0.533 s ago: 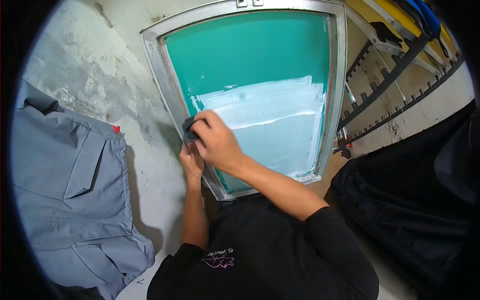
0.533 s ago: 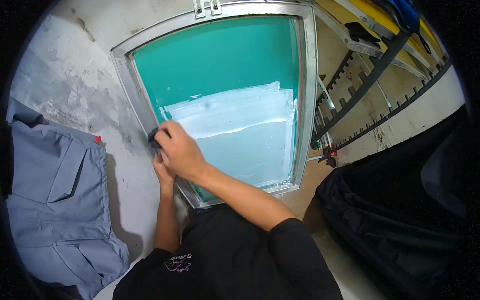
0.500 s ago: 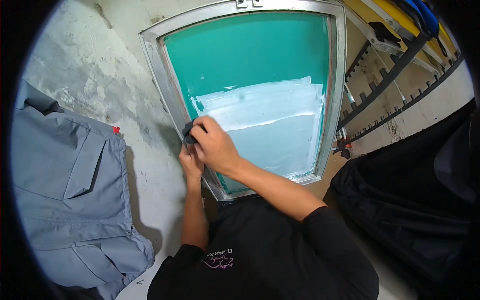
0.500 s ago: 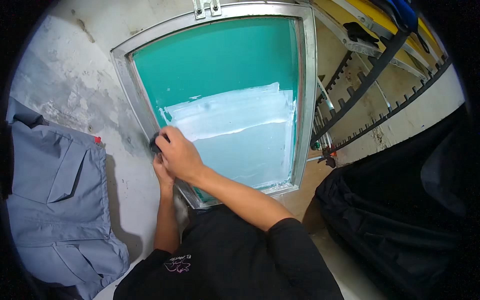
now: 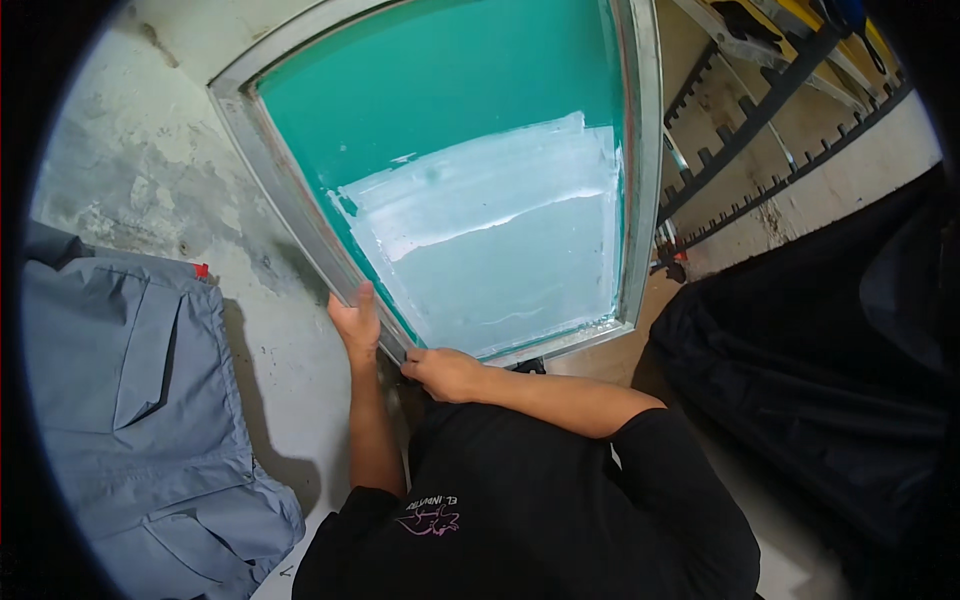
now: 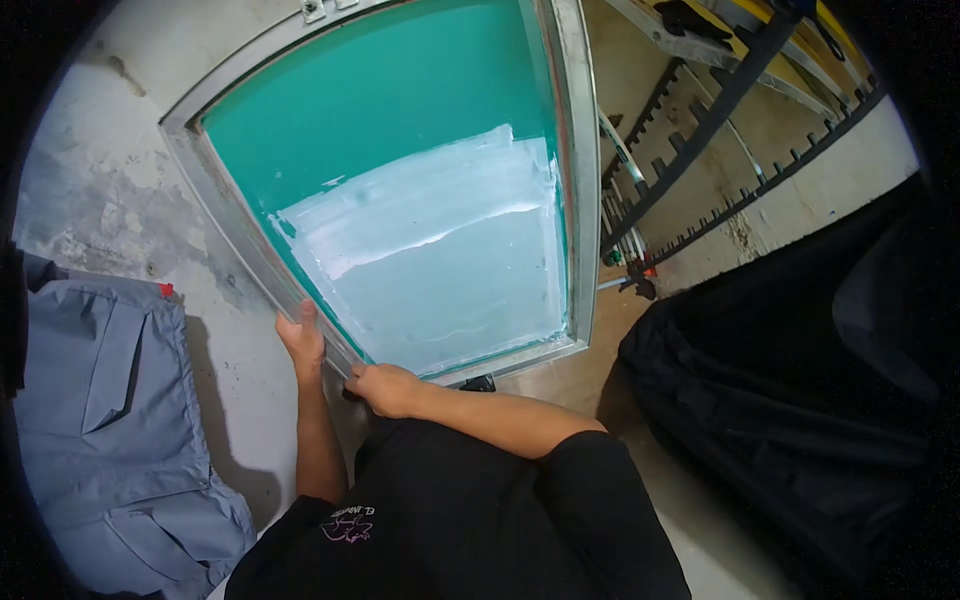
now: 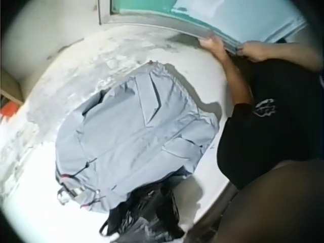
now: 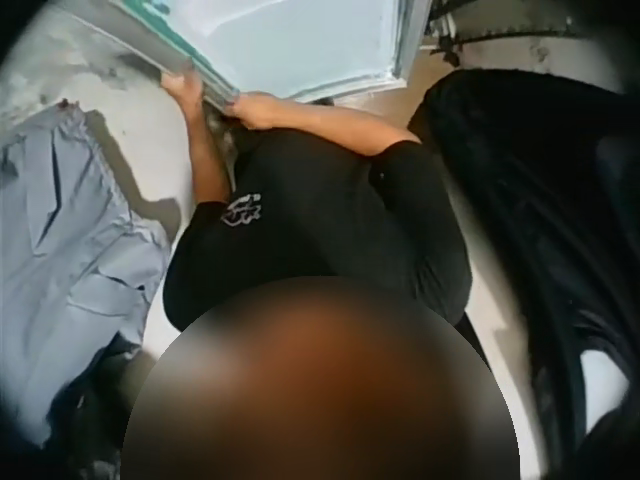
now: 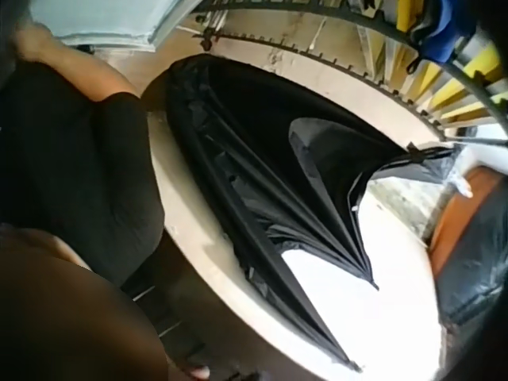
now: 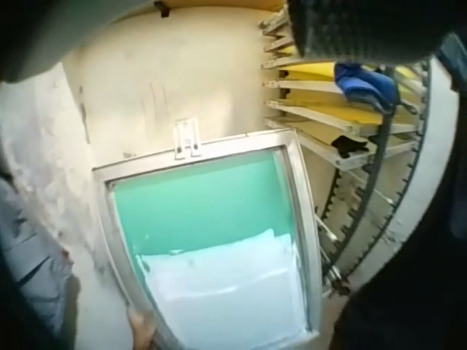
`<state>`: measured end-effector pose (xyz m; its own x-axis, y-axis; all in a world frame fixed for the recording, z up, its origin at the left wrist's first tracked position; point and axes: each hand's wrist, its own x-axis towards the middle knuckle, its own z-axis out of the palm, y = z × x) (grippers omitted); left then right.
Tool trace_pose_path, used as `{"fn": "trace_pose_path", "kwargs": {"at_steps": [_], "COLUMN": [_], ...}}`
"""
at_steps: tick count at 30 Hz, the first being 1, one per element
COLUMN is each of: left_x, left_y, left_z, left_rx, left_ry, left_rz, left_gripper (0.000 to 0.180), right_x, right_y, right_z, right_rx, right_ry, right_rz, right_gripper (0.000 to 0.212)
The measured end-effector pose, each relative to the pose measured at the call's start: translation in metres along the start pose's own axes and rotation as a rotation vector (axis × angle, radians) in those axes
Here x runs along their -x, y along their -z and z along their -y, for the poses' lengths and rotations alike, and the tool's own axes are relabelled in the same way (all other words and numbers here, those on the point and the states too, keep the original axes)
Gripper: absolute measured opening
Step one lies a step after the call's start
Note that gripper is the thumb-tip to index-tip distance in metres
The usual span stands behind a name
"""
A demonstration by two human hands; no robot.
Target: Apply black adhesive tape to the frame of a silk screen to seal the edges.
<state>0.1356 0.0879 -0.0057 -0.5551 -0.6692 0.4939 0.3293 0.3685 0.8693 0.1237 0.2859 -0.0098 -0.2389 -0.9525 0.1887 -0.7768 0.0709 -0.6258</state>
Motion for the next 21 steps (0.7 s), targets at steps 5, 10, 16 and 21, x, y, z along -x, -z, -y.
{"fn": "trace_pose_path", "kwargs": {"at_steps": [5,10,16,21], "left_x": [-0.004,-0.008,-0.005,0.002], "left_y": [0.001,0.003,0.013,0.019], "left_z": [-0.011,-0.017,-0.019,-0.02], "left_rx": [0.016,-0.034,-0.087,-0.074], "left_ry": [0.053,0.101,0.067,0.109], "left_rz": [0.033,0.03,-0.016,-0.008], "left_gripper": [0.039,0.033,0.03,0.033], "right_x": [0.019,0.061,0.176,0.228], "right_y": [-0.018,0.0,0.039,0.104], "right_z": [-0.03,-0.063,-0.075,-0.081], "right_rx": [-0.048,-0.047,-0.015,0.242], "right_ry": [-0.064,-0.117,-0.468,-0.806], "right_rz": [0.376,0.134,-0.21,-0.38], "right_gripper": [0.021,0.025,0.026,0.019]}}
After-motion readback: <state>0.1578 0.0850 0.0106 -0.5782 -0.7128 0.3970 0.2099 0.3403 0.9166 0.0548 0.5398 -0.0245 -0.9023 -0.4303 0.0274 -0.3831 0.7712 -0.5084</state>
